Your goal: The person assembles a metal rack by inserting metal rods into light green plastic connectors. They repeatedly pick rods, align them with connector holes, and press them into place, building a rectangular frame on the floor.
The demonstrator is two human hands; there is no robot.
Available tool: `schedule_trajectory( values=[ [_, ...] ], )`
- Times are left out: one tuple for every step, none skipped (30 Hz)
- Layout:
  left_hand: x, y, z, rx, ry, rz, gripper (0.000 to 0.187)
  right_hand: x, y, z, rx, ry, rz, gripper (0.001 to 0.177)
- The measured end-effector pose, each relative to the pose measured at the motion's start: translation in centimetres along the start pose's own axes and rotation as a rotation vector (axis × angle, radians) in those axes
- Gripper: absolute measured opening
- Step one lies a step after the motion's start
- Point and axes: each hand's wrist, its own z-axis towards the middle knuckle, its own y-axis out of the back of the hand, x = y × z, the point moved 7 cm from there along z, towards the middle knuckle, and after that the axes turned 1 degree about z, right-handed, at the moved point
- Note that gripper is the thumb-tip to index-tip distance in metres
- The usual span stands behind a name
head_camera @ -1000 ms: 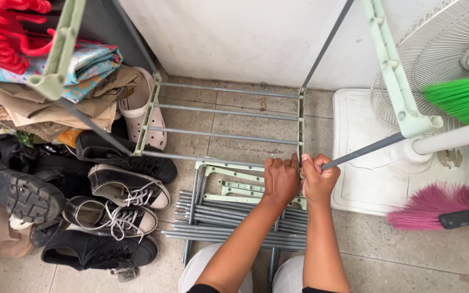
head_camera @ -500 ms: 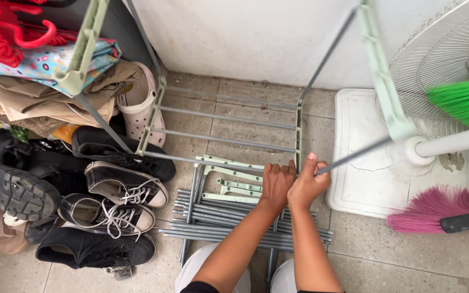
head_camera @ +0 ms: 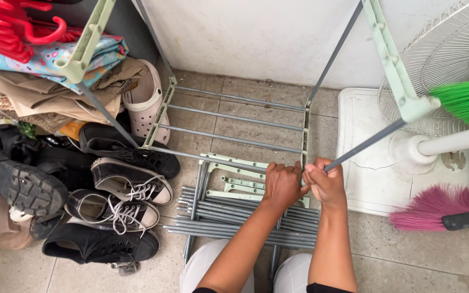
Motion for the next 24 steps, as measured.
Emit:
schedule_trajectory(
  values=[
    [0.0,-0.2,0.0,0.008,0.018,-0.007,0.060,0.3,0.0,-0.1,-0.102,0.046,-0.072,0.044],
    [0.1,-0.4,0.1,0.016,0.029,-0.013,0.059,0.5,-0.4,-0.2,-0.207,0.099,-0.143,0.042],
    [0.0,-0.4,0.3,-0.013,0.015,0.032,0.052,0.7,-1.1,-0.2,-0.312,0.152,-0.213,0.039],
    [-0.2,-0.5,0.4,-0.040,0.006,0.073,0.046,1.2,-1.7,-0.8,-0.450,0.239,-0.328,0.031],
    [-0.5,-0.6,0.4,-0.068,-0.003,0.114,0.041,1.6,-2.7,-1.6,-0.587,0.328,-0.444,0.024],
    [-0.6,-1.0,0.1,-0.057,-0.003,0.076,0.039,1.8,-3.7,-2.7,-0.725,0.411,-0.560,0.017],
    [-0.9,-1.3,-0.2,-0.046,-0.002,0.038,0.037,2.2,-5.4,-3.5,-0.732,0.492,-0.713,0.018],
    [-0.8,-1.4,0.0,-0.044,-0.004,0.008,0.036,2.4,-7.1,-3.6,-0.728,0.581,-0.858,0.021],
    [-0.6,-1.8,0.0,-0.008,0.012,-0.001,0.030,2.8,-8.5,-3.4,-0.718,0.670,-1.002,0.025],
    [-0.5,-2.2,-0.1,0.030,0.032,-0.012,0.025,2.6,-8.0,-3.1,-0.766,0.610,-0.946,0.026],
    [-0.2,-2.6,-0.2,0.068,0.051,-0.024,0.022,2.4,-7.3,-2.7,-0.810,0.549,-0.888,0.029],
    [-0.4,-2.4,-0.5,0.015,0.027,-0.002,0.025,2.1,-6.3,-2.7,-0.858,0.484,-0.832,0.033],
    [-0.5,-2.2,-0.9,-0.038,0.002,0.019,0.031,1.8,-5.7,-2.3,-0.811,0.452,-0.807,0.037],
    [-0.7,-2.1,-1.2,-0.091,-0.026,0.037,0.038,1.6,-4.9,-2.0,-0.767,0.422,-0.785,0.043],
    [-0.7,-2.4,-1.5,-0.066,-0.014,0.022,0.029,1.4,-4.1,-2.0,-0.723,0.393,-0.762,0.049],
    [-0.6,-2.5,-1.2,-0.053,-0.006,0.007,0.020,1.4,-3.4,-1.4,-0.646,0.360,-0.791,0.050],
    [-0.6,-2.6,-0.9,-0.040,0.003,-0.008,0.013,1.4,-2.9,-1.2,-0.570,0.326,-0.820,0.051],
    [-0.6,-2.4,-1.0,-0.057,-0.005,-0.002,0.012,1.2,-2.5,-1.1,-0.493,0.287,-0.844,0.053],
    [-0.7,-2.1,-1.0,-0.074,-0.012,0.004,0.012,0.7,-1.8,-0.9,-0.397,0.201,-0.743,0.053],
    [-0.8,-1.8,-1.1,-0.091,-0.017,0.011,0.012,0.3,-1.3,-0.8,-0.299,0.113,-0.641,0.052],
    [-0.9,-1.7,-1.2,-0.074,-0.018,-0.021,0.016,0.0,-1.0,-0.8,-0.201,0.027,-0.538,0.052],
    [-0.9,-1.5,-1.3,-0.058,-0.020,-0.050,0.020,0.0,-0.8,-0.6,-0.149,-0.002,-0.433,0.053],
    [-0.9,-1.3,-1.2,-0.042,-0.023,-0.080,0.024,0.0,-0.9,-0.5,-0.097,-0.032,-0.329,0.053],
    [-1.0,-1.2,-1.2,-0.039,-0.023,-0.072,0.025,-0.1,-1.4,-0.4,-0.046,-0.064,-0.226,0.053]
  ],
)
